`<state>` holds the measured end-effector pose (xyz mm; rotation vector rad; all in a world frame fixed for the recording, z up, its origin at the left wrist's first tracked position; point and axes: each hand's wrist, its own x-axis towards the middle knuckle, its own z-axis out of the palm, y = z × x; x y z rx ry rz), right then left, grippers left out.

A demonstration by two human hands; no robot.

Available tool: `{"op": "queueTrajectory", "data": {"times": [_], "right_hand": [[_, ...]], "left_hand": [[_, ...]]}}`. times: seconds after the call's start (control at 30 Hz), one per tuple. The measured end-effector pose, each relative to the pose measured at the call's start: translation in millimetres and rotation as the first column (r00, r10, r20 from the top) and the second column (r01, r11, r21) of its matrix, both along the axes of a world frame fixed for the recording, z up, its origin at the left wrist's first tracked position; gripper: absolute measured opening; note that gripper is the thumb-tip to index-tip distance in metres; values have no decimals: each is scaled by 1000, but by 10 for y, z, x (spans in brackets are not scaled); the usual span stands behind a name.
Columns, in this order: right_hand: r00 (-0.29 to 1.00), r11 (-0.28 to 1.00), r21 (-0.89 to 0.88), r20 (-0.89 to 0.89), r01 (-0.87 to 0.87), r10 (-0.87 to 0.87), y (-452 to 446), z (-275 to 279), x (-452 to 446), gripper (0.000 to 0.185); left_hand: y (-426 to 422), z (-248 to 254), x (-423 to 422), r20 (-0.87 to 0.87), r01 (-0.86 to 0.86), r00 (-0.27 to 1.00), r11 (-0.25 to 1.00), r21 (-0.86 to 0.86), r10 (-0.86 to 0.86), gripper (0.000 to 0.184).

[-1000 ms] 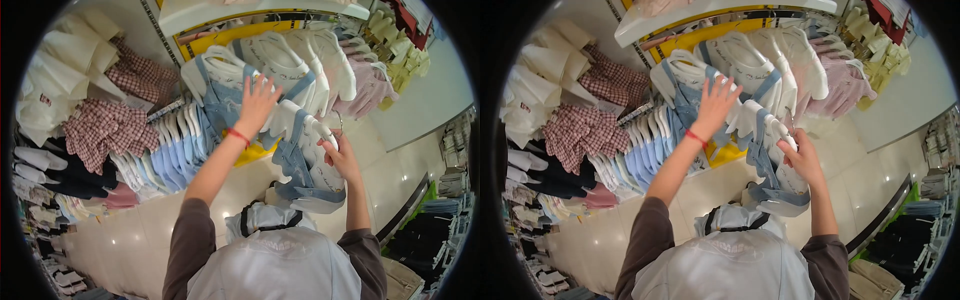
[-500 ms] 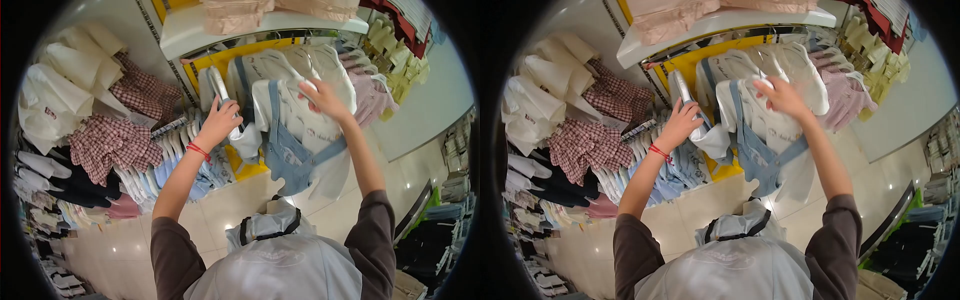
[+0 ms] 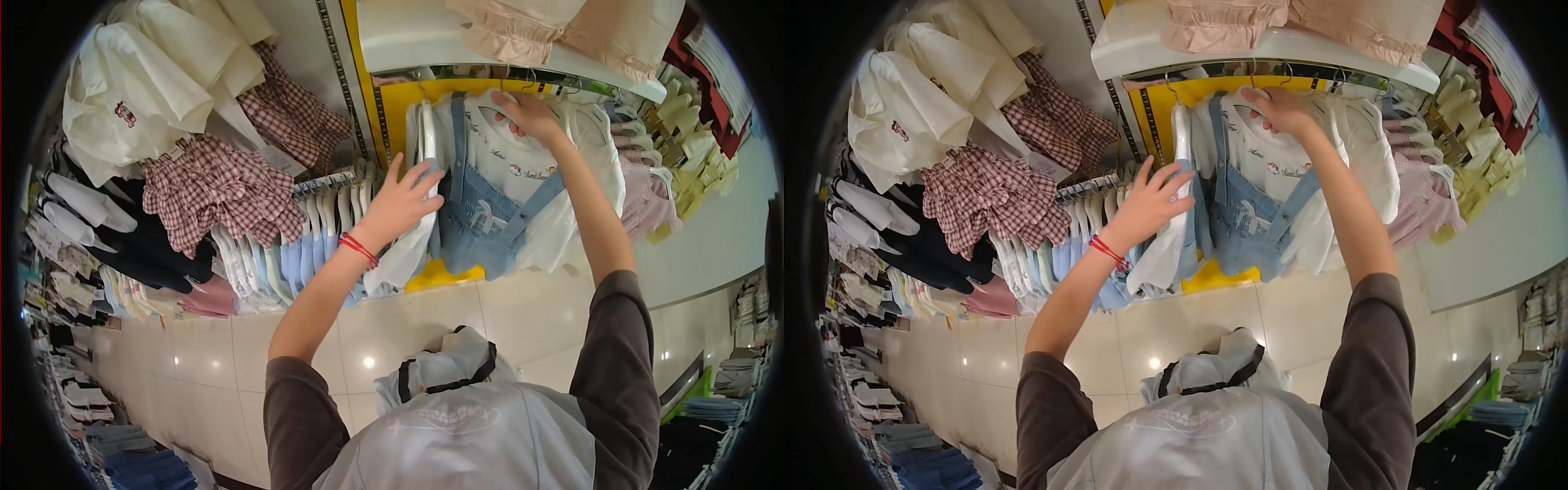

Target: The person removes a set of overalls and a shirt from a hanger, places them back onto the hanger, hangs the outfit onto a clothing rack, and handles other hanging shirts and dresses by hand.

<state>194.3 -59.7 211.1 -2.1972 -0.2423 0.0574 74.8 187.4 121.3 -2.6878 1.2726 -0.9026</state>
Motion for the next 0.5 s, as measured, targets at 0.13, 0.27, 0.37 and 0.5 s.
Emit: {"op": "queueTrajectory", "data": {"times": [0.13,0.27,0.37,0.5], "right_hand": [[1000,1000,7,16,-10,10,91,-141,212,48],[999,999,-12,27,-34,35,130,-321,369,50],[998,998,-31,18,-58,59,149,-386,392,48],[989,988,31,27,-149,148,107,-430,456,49]], "left_hand": [[-194,-99,44,-4,-42,999,996,-76,42,18],[-401,-222,111,52,-102,993,988,-120,109,15],[-591,-292,180,100,-153,981,978,-140,168,13],[-776,-281,276,73,-163,982,976,-145,175,19]]}}
